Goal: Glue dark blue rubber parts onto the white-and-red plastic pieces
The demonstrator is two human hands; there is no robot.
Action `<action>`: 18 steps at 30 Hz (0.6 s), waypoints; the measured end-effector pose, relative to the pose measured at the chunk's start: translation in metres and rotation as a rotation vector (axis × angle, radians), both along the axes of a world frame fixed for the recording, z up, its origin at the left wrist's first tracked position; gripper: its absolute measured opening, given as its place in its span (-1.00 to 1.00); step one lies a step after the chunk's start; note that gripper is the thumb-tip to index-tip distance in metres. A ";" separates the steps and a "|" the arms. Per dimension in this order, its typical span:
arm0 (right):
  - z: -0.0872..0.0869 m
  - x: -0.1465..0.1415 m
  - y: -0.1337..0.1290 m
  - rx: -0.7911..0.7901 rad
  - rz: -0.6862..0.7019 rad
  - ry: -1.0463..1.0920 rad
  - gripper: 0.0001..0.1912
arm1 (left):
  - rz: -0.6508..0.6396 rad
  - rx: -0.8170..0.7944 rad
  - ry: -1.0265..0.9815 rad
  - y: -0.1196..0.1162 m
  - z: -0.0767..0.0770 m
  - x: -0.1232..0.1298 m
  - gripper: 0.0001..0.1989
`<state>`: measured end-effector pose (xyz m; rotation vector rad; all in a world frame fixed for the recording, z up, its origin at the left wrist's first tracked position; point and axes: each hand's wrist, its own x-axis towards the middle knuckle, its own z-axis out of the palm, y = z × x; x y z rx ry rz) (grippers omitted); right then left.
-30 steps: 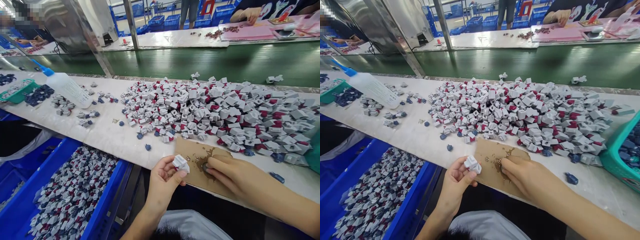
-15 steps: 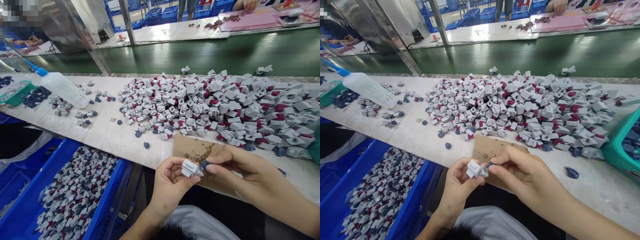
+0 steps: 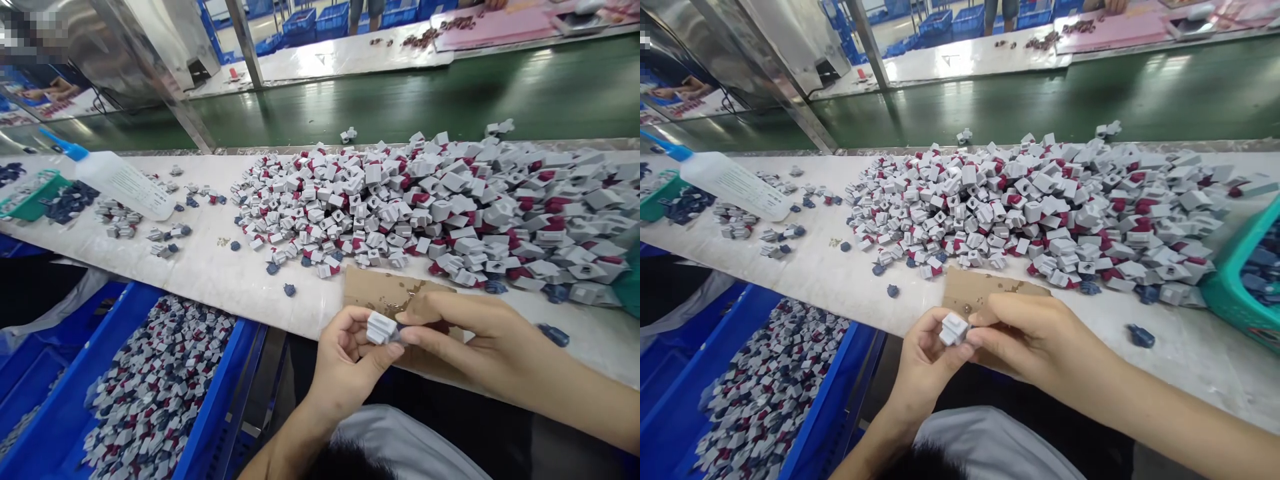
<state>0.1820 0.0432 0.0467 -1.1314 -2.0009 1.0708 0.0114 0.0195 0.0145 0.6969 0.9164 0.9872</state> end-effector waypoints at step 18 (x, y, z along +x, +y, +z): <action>-0.001 -0.074 0.018 -0.265 -0.141 0.455 -0.51 | 0.100 0.366 0.444 -0.004 -0.017 0.017 -0.64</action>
